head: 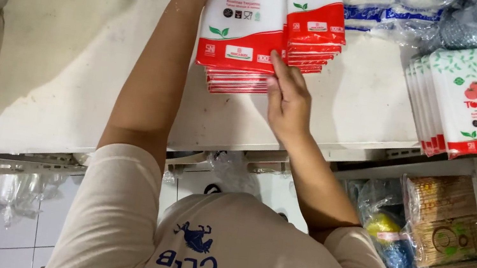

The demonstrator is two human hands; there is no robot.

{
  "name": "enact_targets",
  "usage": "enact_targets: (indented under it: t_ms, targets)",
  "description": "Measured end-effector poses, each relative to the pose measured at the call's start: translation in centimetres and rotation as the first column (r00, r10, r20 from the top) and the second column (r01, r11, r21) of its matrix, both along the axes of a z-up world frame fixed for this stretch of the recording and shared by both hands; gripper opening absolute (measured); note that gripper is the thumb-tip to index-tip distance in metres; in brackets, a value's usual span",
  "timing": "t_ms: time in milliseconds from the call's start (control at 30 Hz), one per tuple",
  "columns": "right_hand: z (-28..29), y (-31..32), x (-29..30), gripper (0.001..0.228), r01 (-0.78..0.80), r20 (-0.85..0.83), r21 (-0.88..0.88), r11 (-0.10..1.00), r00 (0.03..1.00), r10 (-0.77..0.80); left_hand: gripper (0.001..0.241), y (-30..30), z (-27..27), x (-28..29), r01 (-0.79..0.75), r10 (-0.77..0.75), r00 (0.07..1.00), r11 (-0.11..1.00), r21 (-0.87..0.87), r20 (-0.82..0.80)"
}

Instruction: The person picks up a package of plastic bags from a shelf, rubs its surface, and places it into a plastic bin. They then handle another package of plastic bags, wiping and turning it over before returning it to the shelf.

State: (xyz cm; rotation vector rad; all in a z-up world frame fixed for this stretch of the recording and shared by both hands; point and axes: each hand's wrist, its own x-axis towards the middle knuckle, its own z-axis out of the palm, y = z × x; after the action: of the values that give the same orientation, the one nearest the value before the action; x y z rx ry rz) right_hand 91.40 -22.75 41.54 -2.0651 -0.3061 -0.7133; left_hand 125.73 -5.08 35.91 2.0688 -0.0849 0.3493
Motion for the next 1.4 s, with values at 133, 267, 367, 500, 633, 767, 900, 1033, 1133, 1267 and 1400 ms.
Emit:
enact_targets:
  t_ms: [133,267,367,500,633,767,900,1033,1133,1267,1400]
  targets:
    - [-0.1,-0.3,1.3,0.042,0.196,0.090,-0.156,0.968,0.979,-0.184,0.035,-0.4,-0.3,-0.4,0.098,-0.018,0.965,0.950,-0.295,0.260]
    - [-0.3,-0.5,1.9,0.042,0.280,0.170,-0.247,0.928,0.955,-0.243,0.036,-0.3,-2.8,-0.4,0.124,-0.089,0.991,0.885,-0.449,0.099]
    - [-0.3,-0.5,1.9,0.040,0.255,0.177,-0.224,0.940,0.960,-0.218,0.036,0.3,-1.7,-2.5,0.142,-0.178,0.984,0.797,-0.587,-0.004]
    - [-0.7,-1.0,0.3,0.036,0.071,0.095,0.011,0.997,0.993,-0.072,0.029,2.5,1.8,-9.8,0.229,-0.183,0.973,0.787,-0.573,0.138]
    - [-1.5,-3.5,-2.0,0.034,-0.153,-0.076,0.383,0.911,0.978,0.196,0.037,5.7,4.6,-20.5,0.193,-0.182,0.980,0.781,-0.594,0.078]
    - [-1.9,-6.9,-3.5,0.028,-0.315,-0.040,0.492,0.812,0.923,0.383,0.039,6.7,4.0,-31.2,0.143,-0.085,0.989,0.774,-0.617,0.122]
    - [-2.5,-9.3,-5.5,0.025,-0.450,-0.021,0.497,0.741,0.848,0.530,0.036,4.8,1.3,-41.8,0.052,0.046,0.991,0.730,-0.681,0.124]
    - [-2.8,-10.6,-8.1,0.026,-0.602,0.001,0.480,0.638,0.727,0.686,0.033,0.7,-0.3,-51.5,0.025,0.146,0.974,0.690,-0.723,0.173]
    - [-3.5,-11.8,-10.7,0.026,-0.655,-0.030,0.481,0.583,0.653,0.757,0.032,-2.6,-1.0,-57.5,-0.082,0.228,0.969,0.656,-0.750,0.093]
    - [-5.0,-12.0,-14.0,0.025,-0.713,-0.042,0.543,0.444,0.505,0.862,0.029,-6.6,-1.8,-63.7,-0.154,0.328,0.941,0.625,-0.765,0.079]
    - [-5.9,-11.3,-17.4,0.024,-0.748,-0.092,0.545,0.380,0.397,0.913,0.028,-8.7,-2.1,-69.3,-0.214,0.410,0.910,0.581,-0.785,0.055]
